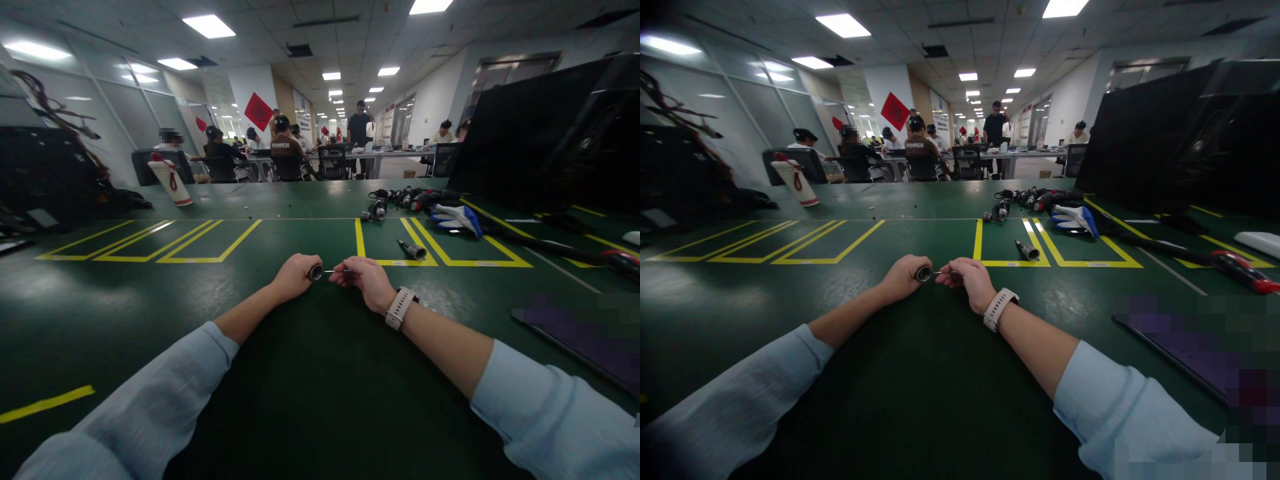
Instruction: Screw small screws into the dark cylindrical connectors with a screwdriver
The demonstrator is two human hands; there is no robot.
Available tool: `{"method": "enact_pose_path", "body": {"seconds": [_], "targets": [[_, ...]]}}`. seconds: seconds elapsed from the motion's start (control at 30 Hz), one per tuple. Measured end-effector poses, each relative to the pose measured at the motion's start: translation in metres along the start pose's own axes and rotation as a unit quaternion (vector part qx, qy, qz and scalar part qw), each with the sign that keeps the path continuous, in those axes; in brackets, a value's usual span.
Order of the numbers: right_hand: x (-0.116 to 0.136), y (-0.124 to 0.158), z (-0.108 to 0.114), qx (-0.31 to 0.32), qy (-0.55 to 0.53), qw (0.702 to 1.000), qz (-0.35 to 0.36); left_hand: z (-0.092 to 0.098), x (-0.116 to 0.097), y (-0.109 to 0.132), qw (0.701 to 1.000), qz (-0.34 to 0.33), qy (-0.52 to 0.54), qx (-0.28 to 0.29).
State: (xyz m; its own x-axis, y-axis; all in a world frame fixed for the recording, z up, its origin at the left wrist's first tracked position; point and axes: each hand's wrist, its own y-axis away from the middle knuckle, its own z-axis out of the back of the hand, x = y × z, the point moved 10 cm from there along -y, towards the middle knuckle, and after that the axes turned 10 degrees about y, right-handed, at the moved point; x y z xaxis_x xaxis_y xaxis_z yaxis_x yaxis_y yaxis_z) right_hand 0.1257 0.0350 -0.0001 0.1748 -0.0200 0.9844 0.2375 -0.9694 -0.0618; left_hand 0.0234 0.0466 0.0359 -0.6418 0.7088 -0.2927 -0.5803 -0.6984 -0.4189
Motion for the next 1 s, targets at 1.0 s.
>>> {"method": "enact_pose_path", "body": {"seconds": [1.0], "targets": [[0.001,0.002,-0.005,0.021,-0.022,0.999,0.010,0.005,0.012,0.001,0.998,0.036,0.042,-0.026]]}}
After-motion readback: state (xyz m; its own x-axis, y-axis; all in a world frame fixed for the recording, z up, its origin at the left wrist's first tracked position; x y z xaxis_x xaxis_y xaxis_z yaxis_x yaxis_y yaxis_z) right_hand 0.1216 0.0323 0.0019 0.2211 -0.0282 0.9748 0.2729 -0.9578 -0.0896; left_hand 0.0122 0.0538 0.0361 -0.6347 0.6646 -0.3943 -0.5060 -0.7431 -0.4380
